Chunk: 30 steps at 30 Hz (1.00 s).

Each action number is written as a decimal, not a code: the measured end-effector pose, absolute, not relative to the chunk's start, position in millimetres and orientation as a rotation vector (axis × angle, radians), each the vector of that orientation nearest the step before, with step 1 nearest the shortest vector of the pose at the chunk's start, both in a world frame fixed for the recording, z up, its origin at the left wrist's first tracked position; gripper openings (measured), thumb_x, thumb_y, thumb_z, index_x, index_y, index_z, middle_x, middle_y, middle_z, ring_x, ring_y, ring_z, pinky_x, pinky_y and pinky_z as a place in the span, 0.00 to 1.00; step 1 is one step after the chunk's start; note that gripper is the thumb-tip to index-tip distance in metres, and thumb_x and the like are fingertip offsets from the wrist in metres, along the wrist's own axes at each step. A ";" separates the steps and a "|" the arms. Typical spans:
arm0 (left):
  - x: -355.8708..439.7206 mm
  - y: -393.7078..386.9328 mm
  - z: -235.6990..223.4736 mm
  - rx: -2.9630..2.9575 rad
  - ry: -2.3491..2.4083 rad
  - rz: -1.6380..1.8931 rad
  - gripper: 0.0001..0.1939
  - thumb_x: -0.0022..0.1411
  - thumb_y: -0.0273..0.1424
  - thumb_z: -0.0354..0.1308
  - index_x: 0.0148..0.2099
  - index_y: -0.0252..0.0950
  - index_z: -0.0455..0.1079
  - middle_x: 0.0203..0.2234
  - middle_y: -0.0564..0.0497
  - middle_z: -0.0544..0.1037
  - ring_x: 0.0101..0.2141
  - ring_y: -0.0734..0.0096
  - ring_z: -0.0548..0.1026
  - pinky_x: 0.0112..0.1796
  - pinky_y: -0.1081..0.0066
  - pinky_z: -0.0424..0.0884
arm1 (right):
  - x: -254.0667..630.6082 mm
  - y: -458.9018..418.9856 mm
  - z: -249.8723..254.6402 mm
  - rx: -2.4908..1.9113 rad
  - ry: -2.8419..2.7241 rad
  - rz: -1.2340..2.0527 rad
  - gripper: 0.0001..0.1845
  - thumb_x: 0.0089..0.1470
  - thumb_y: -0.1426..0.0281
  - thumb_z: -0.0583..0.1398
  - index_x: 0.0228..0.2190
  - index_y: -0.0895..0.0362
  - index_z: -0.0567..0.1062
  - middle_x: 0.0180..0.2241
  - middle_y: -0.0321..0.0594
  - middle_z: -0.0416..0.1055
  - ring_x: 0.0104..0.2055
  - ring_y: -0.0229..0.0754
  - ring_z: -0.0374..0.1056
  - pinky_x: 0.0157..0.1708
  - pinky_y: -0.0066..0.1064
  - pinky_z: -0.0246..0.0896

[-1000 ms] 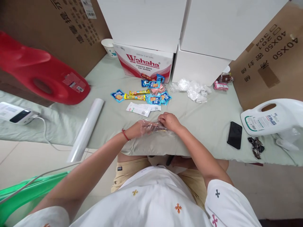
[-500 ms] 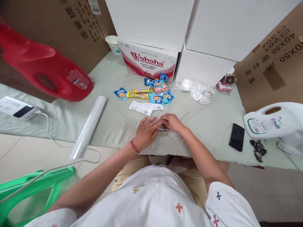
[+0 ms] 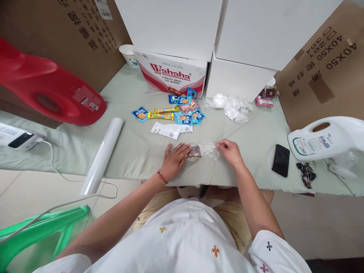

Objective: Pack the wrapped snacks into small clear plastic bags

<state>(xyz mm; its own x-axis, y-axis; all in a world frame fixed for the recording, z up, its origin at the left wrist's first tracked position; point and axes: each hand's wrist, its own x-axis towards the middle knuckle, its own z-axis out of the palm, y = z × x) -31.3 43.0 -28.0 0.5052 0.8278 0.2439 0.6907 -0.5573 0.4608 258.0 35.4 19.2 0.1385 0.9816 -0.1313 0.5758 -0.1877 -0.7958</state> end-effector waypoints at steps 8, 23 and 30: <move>-30.9 42.5 -25.7 2.444 1.268 0.642 0.22 0.76 0.34 0.44 0.67 0.48 0.67 0.64 0.47 0.72 0.68 0.56 0.63 0.68 0.38 0.41 | 243.1 85.2 17.0 -1.989 -1.756 0.818 0.20 0.45 0.58 0.70 0.38 0.56 0.79 0.31 0.41 0.74 0.42 0.47 0.68 0.47 0.36 0.60; -32.6 43.1 -26.1 2.440 1.242 0.629 0.22 0.77 0.35 0.43 0.67 0.48 0.67 0.65 0.49 0.71 0.68 0.55 0.62 0.67 0.38 0.42 | 225.5 68.8 23.3 -1.821 -1.429 1.405 0.26 0.36 0.51 0.72 0.29 0.58 0.75 0.26 0.36 0.72 0.28 0.38 0.65 0.30 0.29 0.59; -31.6 39.8 -20.1 2.456 1.251 0.617 0.23 0.75 0.33 0.47 0.68 0.52 0.66 0.65 0.48 0.71 0.68 0.52 0.63 0.67 0.33 0.40 | 221.2 60.4 41.9 -1.802 -1.425 1.250 0.24 0.47 0.47 0.66 0.25 0.55 0.70 0.21 0.34 0.67 0.24 0.37 0.60 0.26 0.31 0.58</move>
